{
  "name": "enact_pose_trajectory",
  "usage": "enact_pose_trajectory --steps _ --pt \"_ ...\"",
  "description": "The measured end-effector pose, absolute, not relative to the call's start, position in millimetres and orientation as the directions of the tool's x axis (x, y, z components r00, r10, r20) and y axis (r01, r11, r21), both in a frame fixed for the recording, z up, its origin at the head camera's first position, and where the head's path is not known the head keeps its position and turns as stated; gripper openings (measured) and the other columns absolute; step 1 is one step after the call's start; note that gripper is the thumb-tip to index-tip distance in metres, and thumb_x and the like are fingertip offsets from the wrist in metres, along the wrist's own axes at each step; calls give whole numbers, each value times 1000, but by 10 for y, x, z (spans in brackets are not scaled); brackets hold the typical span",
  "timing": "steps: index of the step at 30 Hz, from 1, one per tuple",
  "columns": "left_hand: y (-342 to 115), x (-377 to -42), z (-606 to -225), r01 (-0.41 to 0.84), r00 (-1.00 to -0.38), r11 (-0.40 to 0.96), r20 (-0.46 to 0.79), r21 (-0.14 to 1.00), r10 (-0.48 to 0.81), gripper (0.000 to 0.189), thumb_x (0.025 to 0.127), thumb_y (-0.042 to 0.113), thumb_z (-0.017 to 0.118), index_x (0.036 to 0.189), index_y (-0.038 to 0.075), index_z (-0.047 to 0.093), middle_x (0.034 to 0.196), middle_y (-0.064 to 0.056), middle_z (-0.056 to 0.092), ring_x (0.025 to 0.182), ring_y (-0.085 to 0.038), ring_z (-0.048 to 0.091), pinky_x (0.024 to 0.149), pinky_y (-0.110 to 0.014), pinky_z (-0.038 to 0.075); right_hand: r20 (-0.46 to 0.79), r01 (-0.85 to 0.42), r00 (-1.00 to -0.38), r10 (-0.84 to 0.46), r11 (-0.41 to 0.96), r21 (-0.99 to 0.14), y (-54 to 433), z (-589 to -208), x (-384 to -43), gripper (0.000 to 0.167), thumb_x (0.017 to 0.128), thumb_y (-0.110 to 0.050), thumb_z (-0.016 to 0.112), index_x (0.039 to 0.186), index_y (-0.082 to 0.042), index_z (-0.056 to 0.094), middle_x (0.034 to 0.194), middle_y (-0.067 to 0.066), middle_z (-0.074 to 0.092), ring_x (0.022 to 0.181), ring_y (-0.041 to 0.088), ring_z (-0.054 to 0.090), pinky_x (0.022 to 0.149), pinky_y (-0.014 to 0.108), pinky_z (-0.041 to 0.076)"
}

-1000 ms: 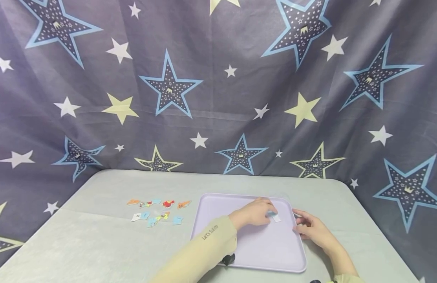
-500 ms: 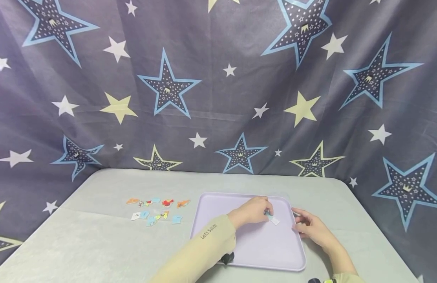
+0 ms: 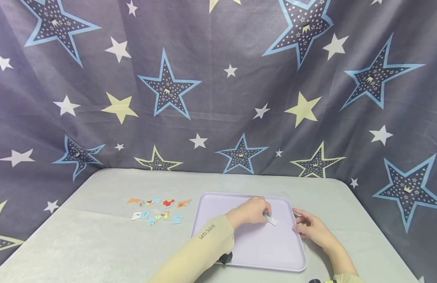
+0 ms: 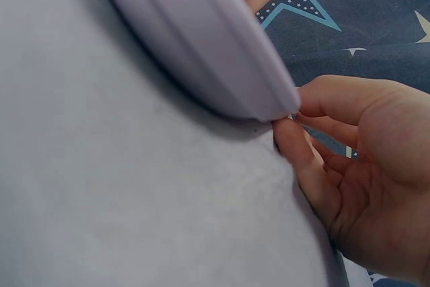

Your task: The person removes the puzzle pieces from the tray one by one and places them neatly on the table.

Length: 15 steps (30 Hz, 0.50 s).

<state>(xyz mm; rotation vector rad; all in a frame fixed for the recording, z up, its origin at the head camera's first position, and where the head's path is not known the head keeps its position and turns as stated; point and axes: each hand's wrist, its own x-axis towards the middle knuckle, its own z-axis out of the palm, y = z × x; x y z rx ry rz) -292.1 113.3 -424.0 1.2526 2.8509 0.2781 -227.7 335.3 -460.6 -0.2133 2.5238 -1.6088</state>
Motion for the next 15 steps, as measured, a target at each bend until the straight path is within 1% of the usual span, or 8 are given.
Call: enact_pose_trajectory --steps 3,6,10,15 --pt "1124 -2923 -4245 717 -690 674 37 179 723 14 74 21 71 87 24 70 83 16 62 85 -2 50 81 -12 37 -48 -35 -981 -187 415 -909 3352 -4617 -2276 62 84 -10 59 135 10 30 95 6 47 74 2 48 62 26 50" --pt "1104 -2927 -4239 711 -692 677 17 190 722 15 74 21 71 88 23 70 83 16 63 85 -3 50 81 -14 38 -47 -35 -981 -186 412 -910 3354 -4624 -2278 62 84 -10 60 135 10 30 95 5 47 74 2 48 62 26 50" --pt "1071 -2945 -4232 725 -677 662 20 190 735 13 72 20 72 85 24 70 78 16 60 78 -2 46 73 -13 38 -22 -63 -980 -200 412 -909 3366 -4626 -2282 61 84 -9 59 134 12 29 95 6 48 74 2 49 62 26 51" --pt "1005 -2914 -4133 699 -700 684 2 210 715 15 71 22 73 85 24 70 82 11 54 76 -3 45 70 -14 38 -23 -59 -980 -195 404 -913 3372 -4626 -2281 61 84 -8 59 134 12 30 95 6 48 74 3 49 62 26 51"
